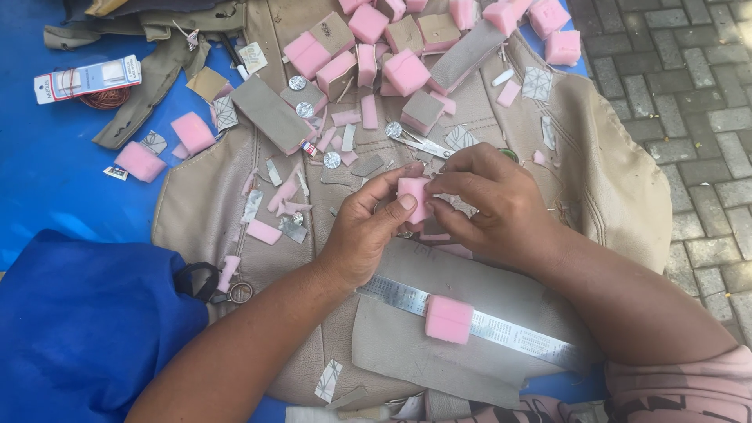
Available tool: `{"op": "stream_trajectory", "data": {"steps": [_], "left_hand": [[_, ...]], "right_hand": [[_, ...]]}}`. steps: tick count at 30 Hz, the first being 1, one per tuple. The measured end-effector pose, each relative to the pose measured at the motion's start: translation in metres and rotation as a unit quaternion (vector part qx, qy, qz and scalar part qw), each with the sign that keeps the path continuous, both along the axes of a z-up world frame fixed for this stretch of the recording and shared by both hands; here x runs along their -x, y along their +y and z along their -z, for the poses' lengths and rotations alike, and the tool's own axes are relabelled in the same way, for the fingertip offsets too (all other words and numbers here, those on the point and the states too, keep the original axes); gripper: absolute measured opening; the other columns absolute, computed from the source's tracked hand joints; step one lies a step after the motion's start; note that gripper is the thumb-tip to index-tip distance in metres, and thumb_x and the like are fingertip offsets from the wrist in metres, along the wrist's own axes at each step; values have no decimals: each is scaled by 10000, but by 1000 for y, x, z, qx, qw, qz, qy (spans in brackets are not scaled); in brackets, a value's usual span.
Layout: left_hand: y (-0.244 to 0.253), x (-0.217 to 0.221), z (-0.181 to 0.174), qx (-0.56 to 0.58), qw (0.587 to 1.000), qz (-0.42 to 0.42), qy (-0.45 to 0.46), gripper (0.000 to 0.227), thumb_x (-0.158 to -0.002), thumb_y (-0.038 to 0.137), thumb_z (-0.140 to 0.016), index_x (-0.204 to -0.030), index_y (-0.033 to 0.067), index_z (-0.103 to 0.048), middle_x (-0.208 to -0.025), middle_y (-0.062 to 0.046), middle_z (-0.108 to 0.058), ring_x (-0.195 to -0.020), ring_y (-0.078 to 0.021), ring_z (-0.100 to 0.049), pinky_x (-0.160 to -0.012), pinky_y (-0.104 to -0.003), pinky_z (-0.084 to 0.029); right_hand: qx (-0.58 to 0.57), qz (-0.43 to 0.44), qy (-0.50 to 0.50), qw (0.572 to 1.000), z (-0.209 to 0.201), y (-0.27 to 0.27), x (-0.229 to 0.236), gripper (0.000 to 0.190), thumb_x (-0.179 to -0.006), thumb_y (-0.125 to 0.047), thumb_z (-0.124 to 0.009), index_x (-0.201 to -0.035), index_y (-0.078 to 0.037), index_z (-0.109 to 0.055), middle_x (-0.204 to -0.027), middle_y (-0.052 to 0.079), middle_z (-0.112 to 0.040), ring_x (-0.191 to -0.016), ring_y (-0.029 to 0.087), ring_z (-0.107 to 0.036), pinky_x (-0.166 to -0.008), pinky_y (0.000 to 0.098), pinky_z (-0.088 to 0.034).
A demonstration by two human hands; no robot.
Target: Cutting small pink foam blocks and arranging them on a leather piece using scissors
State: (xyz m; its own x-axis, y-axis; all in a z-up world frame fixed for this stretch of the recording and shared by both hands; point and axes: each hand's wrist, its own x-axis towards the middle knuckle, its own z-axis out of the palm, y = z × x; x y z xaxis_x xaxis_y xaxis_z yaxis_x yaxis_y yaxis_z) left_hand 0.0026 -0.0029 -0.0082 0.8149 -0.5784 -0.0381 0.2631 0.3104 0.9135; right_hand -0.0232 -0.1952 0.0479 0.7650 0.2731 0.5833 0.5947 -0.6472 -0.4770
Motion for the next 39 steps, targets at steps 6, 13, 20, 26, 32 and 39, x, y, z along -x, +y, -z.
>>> {"op": "stream_trajectory", "data": {"steps": [6,13,20,26,32,39], "left_hand": [[0,-1,2,6,1000,3,28,574,-1047,318,-541,-1523,26,-406,-1222,-137,-599,-997,-132,-664,-787,-226,-626],[3,-6,0,-3,999,-14,40,570,-1014,312,-593,-1503,62,-442,-1166,-101,-601,-941,-141,-692,-741,-231,-645],[0,-12,18,-4,996,-33,77,554,-971,287,-628,-1478,108,-494,-1163,-60,-603,-920,-157,-722,-767,-253,-659],[-8,-19,44,-23,997,-34,66,506,-968,244,-643,-1442,95,-544,-1111,-54,-622,-862,-180,-753,-722,-264,-674],[-2,-16,44,-7,997,-45,64,498,-968,247,-639,-1435,99,-550,-1110,-64,-644,-871,-198,-765,-734,-278,-680],[2,-20,44,30,996,-16,81,506,-973,240,-638,-1445,85,-541,-1065,-85,-675,-876,-202,-764,-749,-288,-677]], "right_hand": [[-42,23,13,999,19,-17,-7,57,-1006,-7,-700,-989,18,-749,-914,180,-659,-735,286,-669,-566,365,-550],[-198,-73,178,961,14,-16,1,271,-916,89,-643,-1150,0,-747,-989,181,-670,-920,208,-620,-701,338,-560],[-293,-95,261,915,45,-24,-9,474,-858,151,-688,-1320,76,-613,-1085,220,-700,-1097,273,-657,-884,426,-592],[-285,-81,255,921,74,-34,-35,394,-893,130,-704,-1277,77,-634,-1069,236,-695,-998,237,-659,-784,344,-605],[-315,-77,246,913,77,-28,-48,333,-929,109,-671,-1255,65,-622,-1046,215,-690,-954,204,-678,-754,273,-617],[-321,-57,262,908,63,-14,-46,306,-943,75,-666,-1245,50,-625,-1040,193,-680,-932,178,-674,-769,253,-631]]}}
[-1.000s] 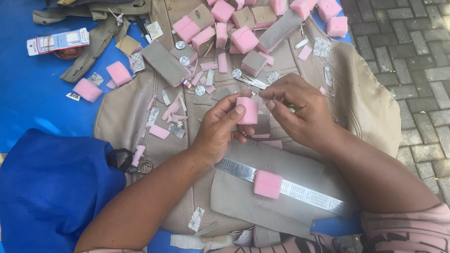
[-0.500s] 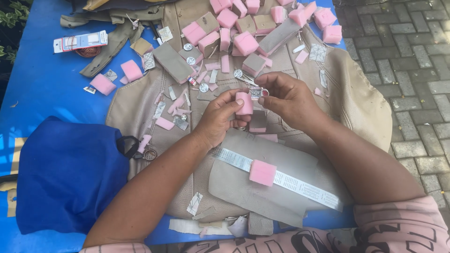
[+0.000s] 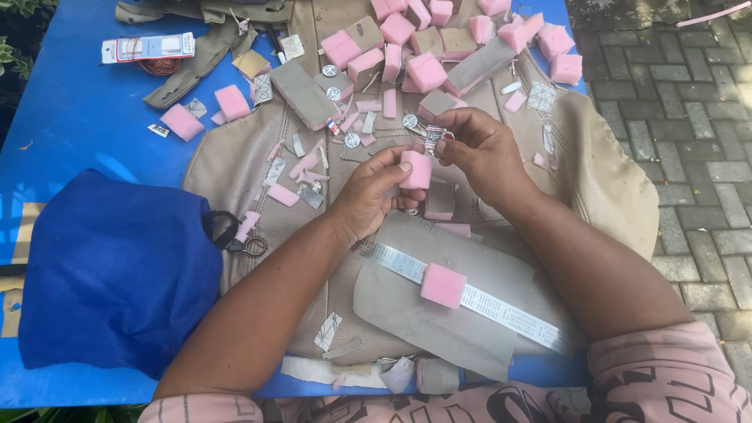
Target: Cutting small pink foam blocks and arranging them on a leather piece using scissors
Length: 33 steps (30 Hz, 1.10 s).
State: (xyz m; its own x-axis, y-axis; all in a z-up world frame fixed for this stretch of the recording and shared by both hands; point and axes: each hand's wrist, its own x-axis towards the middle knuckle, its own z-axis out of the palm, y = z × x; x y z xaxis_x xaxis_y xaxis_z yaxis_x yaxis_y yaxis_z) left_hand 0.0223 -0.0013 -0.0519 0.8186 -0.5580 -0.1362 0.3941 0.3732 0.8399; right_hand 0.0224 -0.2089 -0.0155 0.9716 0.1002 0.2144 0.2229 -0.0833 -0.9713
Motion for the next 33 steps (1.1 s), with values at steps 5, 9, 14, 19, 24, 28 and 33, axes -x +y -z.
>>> {"op": "stream_trajectory", "data": {"steps": [5,9,14,19,24,28,33], "left_hand": [[1,-2,0,7,1000,8,9,512,-970,248,-646,-1445,88,-541,-1066,-97,-687,-888,-206,-762,-768,-305,-672],[0,-2,-4,6,1000,11,17,507,-971,237,-634,-1443,80,-538,-1066,-90,-686,-896,-193,-759,-773,-289,-667],[0,-1,-4,7,1000,9,22,532,-958,235,-650,-1452,79,-530,-1079,-83,-668,-903,-194,-755,-777,-300,-668],[0,0,-3,-7,1000,8,15,545,-943,234,-677,-1449,86,-537,-1092,-78,-657,-921,-200,-754,-793,-311,-667],[0,1,-7,-20,1000,13,-1,563,-950,260,-672,-1460,80,-518,-1097,-66,-632,-925,-183,-741,-798,-299,-657],[-1,1,-7,-16,1000,8,7,557,-953,267,-665,-1458,81,-521,-1090,-59,-633,-911,-175,-744,-788,-288,-657],[-1,1,-6,-26,1000,13,8,578,-945,267,-664,-1466,74,-506,-1105,-64,-615,-926,-179,-733,-800,-292,-647]], "right_hand": [[10,7,10,1000,7,-6,0,266,-958,54,-670,-1222,34,-642,-1020,181,-683,-927,173,-683,-770,260,-632],[21,16,7,1000,14,-17,-1,233,-972,36,-676,-1203,39,-649,-983,177,-680,-919,175,-681,-770,266,-626],[31,24,13,999,19,-22,1,225,-971,9,-691,-1193,31,-660,-972,172,-693,-901,170,-685,-763,272,-634],[52,16,11,998,19,-17,7,221,-967,-12,-709,-1183,21,-678,-964,180,-705,-891,177,-683,-758,288,-633],[55,9,0,998,28,-20,4,203,-980,-20,-699,-1179,9,-677,-981,182,-713,-905,178,-674,-770,303,-625],[60,20,9,998,28,-21,3,213,-976,-24,-705,-1186,4,-683,-988,177,-719,-918,176,-674,-785,301,-622],[71,13,8,997,34,-24,3,202,-983,-34,-699,-1182,-3,-680,-1027,175,-721,-969,190,-671,-803,338,-631]]}}
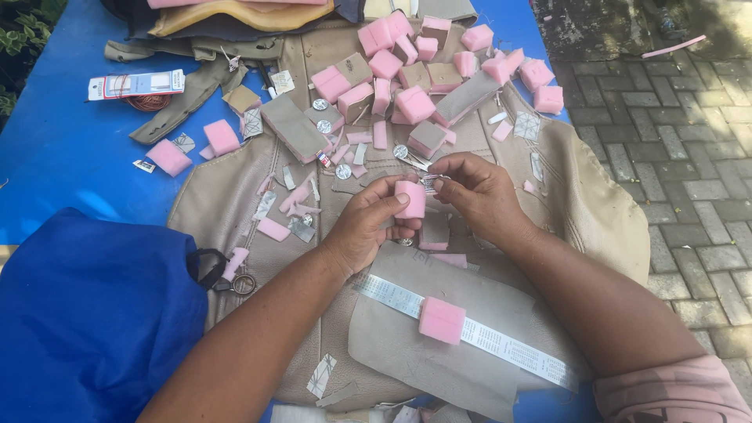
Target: Cutting small pink foam blocks and arranging them on a leather piece using scissors
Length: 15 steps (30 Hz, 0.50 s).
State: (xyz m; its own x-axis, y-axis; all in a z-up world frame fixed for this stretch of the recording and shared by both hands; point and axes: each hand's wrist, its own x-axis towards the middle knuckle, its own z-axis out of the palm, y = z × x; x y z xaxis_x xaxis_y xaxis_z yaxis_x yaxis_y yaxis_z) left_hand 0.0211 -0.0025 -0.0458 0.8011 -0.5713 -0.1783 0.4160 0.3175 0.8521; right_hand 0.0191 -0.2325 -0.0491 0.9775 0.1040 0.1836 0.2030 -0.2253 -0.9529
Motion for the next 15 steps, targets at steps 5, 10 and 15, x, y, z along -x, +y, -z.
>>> {"op": "stream_trajectory", "data": {"steps": [5,10,15], "left_hand": [[0,-1,-2,2,1000,-5,-8,574,-937,261,-672,-1456,73,-516,-1098,-65,-620,-924,-181,-737,-789,-293,-654],[-1,0,2,6,1000,-10,-6,569,-939,269,-676,-1453,78,-524,-1107,-62,-626,-920,-185,-741,-790,-294,-658],[1,1,-6,21,1000,-21,-9,563,-897,161,-615,-1448,95,-525,-1145,-82,-605,-990,-206,-722,-851,-318,-643]], "right_hand": [[4,-2,-6,1000,-7,3,0,198,-989,-42,-695,-1185,-13,-683,-1035,169,-721,-977,195,-671,-813,332,-625],[6,-1,-5,1000,-4,3,1,197,-993,-42,-693,-1186,-10,-681,-1051,180,-719,-1000,201,-671,-826,344,-628],[-21,-5,-25,999,-13,7,8,198,-969,3,-685,-1167,11,-682,-995,173,-715,-948,185,-657,-757,303,-603]]}}
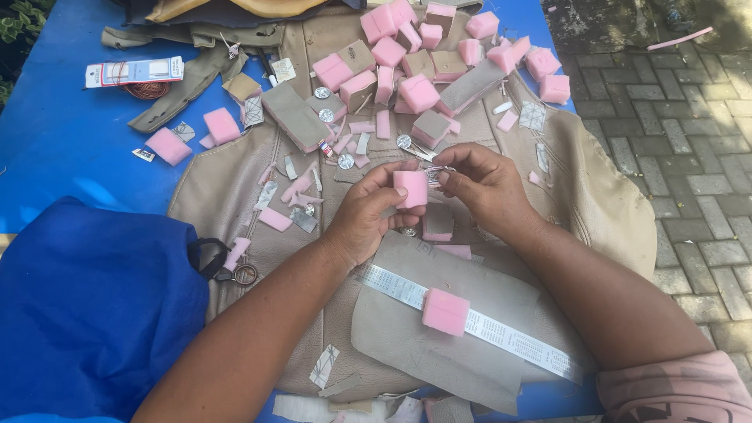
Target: Cutting small pink foam blocks and arranging them on a leather piece using scissors
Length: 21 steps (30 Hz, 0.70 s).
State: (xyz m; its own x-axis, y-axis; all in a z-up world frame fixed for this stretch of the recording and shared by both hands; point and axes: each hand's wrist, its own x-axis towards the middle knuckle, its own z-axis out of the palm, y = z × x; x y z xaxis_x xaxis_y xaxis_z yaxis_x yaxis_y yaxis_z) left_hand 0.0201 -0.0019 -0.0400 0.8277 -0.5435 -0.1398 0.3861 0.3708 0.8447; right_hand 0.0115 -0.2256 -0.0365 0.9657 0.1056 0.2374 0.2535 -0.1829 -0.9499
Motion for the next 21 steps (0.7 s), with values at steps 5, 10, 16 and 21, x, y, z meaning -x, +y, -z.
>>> {"op": "stream_trajectory", "data": {"steps": [5,10,16,21], "left_hand": [[2,2,-5,9,1000,-20,-5,571,-874,122,-592,-1442,104,-532,-1167,-84,-599,-1016,-204,-712,-879,-319,-633],[1,2,-3,10,1000,-19,-5,578,-870,161,-618,-1442,127,-541,-1172,-76,-593,-985,-179,-691,-879,-314,-631],[2,1,-3,17,999,-29,-13,561,-897,196,-634,-1444,126,-528,-1173,-71,-576,-993,-178,-690,-870,-325,-639],[4,4,-9,16,999,-32,-25,556,-910,217,-638,-1443,112,-525,-1153,-71,-568,-981,-167,-687,-871,-326,-646]], "right_hand": [[-22,-23,-22,999,-6,5,4,250,-916,64,-727,-1159,29,-675,-1001,150,-702,-991,190,-670,-756,293,-588],[16,-56,-52,997,-17,9,11,189,-927,80,-718,-1109,30,-712,-1014,155,-693,-1030,200,-667,-785,309,-583],[58,-64,-62,994,-30,18,20,442,-826,97,-797,-1253,57,-690,-1090,188,-640,-1087,228,-625,-862,393,-602],[147,-49,-103,983,-47,26,27,432,-857,63,-788,-1279,36,-698,-1023,223,-645,-962,276,-679,-784,424,-597]]}}
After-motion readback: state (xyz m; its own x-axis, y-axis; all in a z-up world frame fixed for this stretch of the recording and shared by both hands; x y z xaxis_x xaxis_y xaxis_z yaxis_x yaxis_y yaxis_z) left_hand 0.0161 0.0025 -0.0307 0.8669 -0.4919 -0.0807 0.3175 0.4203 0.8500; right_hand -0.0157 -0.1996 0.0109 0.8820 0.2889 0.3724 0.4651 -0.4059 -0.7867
